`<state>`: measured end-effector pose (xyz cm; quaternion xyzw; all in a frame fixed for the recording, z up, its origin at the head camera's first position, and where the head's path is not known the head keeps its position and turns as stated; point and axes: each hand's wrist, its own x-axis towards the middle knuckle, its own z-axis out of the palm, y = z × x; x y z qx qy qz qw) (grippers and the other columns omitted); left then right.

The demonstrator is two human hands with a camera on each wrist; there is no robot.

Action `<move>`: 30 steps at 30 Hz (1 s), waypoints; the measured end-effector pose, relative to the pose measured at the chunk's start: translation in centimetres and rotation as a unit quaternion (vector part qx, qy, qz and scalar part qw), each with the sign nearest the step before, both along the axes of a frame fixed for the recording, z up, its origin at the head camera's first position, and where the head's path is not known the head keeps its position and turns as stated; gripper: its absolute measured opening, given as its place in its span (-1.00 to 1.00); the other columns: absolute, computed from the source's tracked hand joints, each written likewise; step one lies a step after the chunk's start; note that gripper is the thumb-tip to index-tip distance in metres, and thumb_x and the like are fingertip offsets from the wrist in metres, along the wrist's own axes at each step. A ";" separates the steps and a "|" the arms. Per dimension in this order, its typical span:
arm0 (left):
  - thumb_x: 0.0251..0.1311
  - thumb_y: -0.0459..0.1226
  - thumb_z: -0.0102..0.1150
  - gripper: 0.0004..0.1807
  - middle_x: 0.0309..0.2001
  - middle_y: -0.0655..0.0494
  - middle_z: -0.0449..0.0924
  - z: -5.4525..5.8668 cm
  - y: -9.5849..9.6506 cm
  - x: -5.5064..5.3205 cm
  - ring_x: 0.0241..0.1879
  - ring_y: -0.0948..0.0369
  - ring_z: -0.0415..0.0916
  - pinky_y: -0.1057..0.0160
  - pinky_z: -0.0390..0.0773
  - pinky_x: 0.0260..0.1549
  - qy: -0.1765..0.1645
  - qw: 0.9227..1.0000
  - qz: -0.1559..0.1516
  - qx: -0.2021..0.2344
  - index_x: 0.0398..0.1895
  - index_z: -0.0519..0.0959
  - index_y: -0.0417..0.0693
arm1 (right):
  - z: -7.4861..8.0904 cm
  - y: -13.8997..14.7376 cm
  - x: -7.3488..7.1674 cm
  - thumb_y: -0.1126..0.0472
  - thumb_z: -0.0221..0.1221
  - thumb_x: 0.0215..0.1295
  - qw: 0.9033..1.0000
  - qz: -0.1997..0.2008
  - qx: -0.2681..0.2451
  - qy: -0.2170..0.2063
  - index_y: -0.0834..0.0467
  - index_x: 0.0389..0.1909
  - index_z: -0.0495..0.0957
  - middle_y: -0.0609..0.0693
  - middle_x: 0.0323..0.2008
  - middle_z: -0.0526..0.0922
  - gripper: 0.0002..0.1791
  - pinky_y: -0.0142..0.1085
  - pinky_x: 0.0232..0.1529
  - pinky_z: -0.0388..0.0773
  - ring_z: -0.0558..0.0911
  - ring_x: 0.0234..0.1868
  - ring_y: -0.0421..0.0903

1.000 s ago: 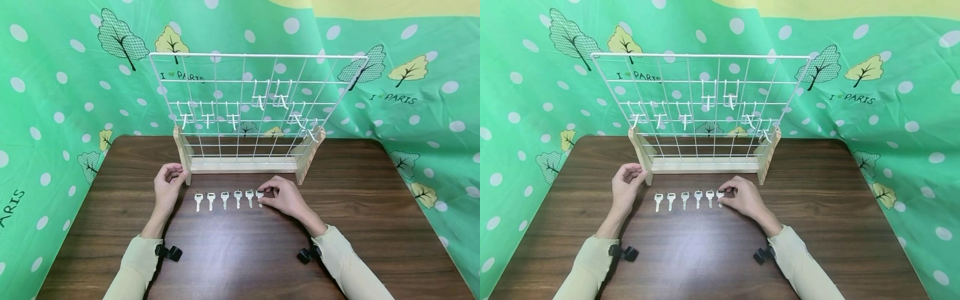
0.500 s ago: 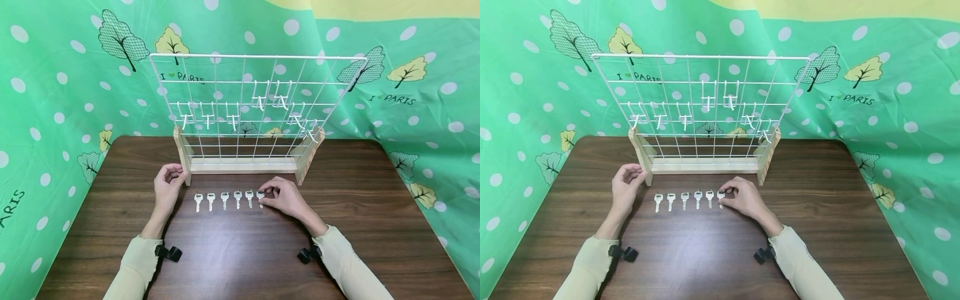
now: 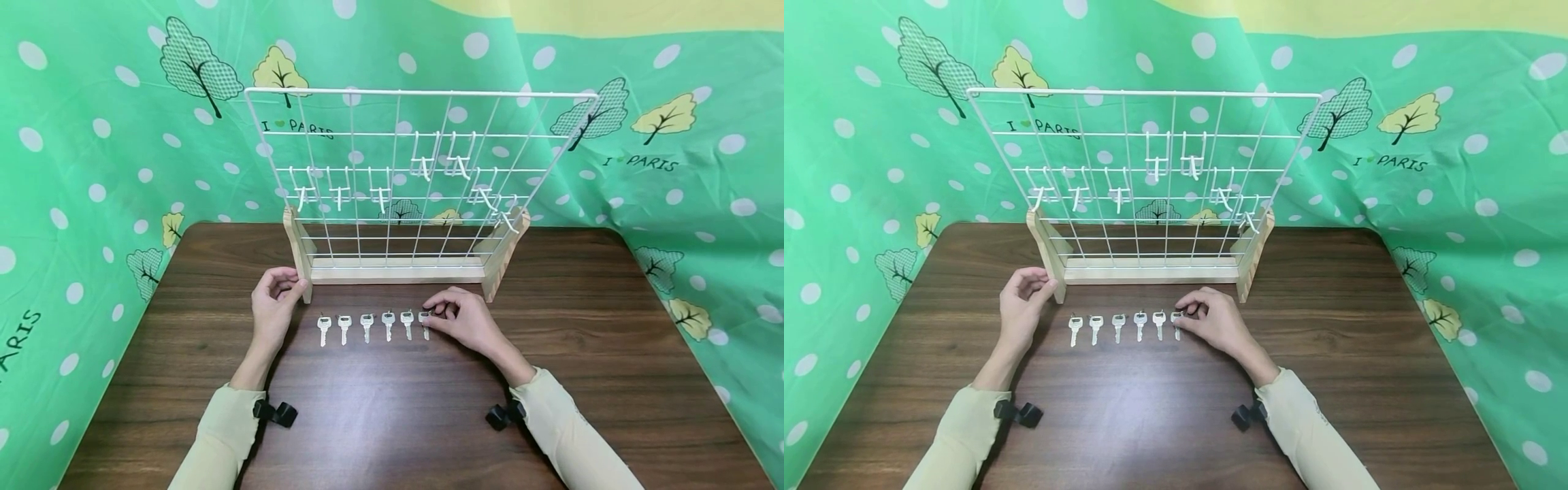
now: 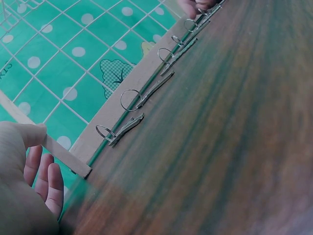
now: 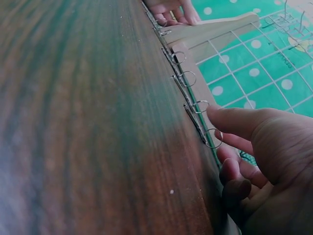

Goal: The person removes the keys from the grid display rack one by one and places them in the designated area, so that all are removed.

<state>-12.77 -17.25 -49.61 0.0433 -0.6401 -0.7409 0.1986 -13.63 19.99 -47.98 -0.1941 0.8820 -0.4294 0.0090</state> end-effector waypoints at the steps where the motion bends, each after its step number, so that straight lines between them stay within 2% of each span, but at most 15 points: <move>1: 0.27 -0.71 0.35 -0.69 -0.23 0.24 0.69 0.0 0.0 0.0 -0.20 0.32 0.62 0.49 0.65 -0.20 0.000 1.000 0.001 0.000 0.03 0.52 -0.65 | 0.0 0.0 0.0 0.29 0.65 0.20 1.000 -0.002 -0.003 0.003 0.09 -0.13 0.86 -0.06 -0.35 0.67 -0.76 -0.47 -0.42 0.40 0.50 -0.45 -0.22; 9: 0.27 -0.71 0.35 -0.69 -0.23 0.25 0.69 0.0 0.0 0.0 -0.20 0.32 0.62 0.48 0.65 -0.17 -0.002 1.000 0.003 -0.002 0.04 0.52 -0.65 | 0.9 -0.2 0.1 0.39 0.56 0.29 0.996 -0.042 -0.053 0.050 0.15 -0.18 0.85 -0.07 -0.41 0.68 -0.85 -0.50 -0.43 0.44 0.52 -0.45 -0.24; 14: 0.28 -0.70 0.35 -0.69 -0.22 0.24 0.69 0.0 0.0 0.1 -0.20 0.31 0.62 0.48 0.65 -0.18 -0.002 1.000 0.003 -0.003 0.04 0.52 -0.65 | 1.9 -0.3 0.2 0.41 0.52 0.33 0.992 -0.072 -0.086 0.049 0.17 -0.19 0.85 -0.03 -0.44 0.68 -0.88 -0.53 -0.43 0.41 0.52 -0.44 -0.25; 24: 0.28 -0.69 0.36 -0.69 -0.22 0.23 0.69 -0.1 0.0 0.1 -0.21 0.31 0.62 0.49 0.65 -0.20 0.001 1.000 0.000 -0.002 0.04 0.52 -0.64 | 2.9 -0.4 0.4 0.41 0.50 0.36 0.988 -0.088 -0.111 0.065 0.20 -0.18 0.85 0.01 -0.43 0.71 -0.91 -0.54 -0.45 0.41 0.51 -0.46 -0.27; 30: 0.28 -0.69 0.36 -0.69 -0.22 0.23 0.69 -0.1 0.0 0.1 -0.20 0.31 0.62 0.48 0.65 -0.18 -0.002 1.000 0.002 -0.004 0.03 0.53 -0.63 | 3.5 -0.3 0.3 0.45 0.47 0.33 0.978 -0.115 -0.155 0.077 0.33 -0.19 0.81 0.07 -0.41 0.71 -0.92 -0.58 -0.42 0.45 0.53 -0.44 -0.29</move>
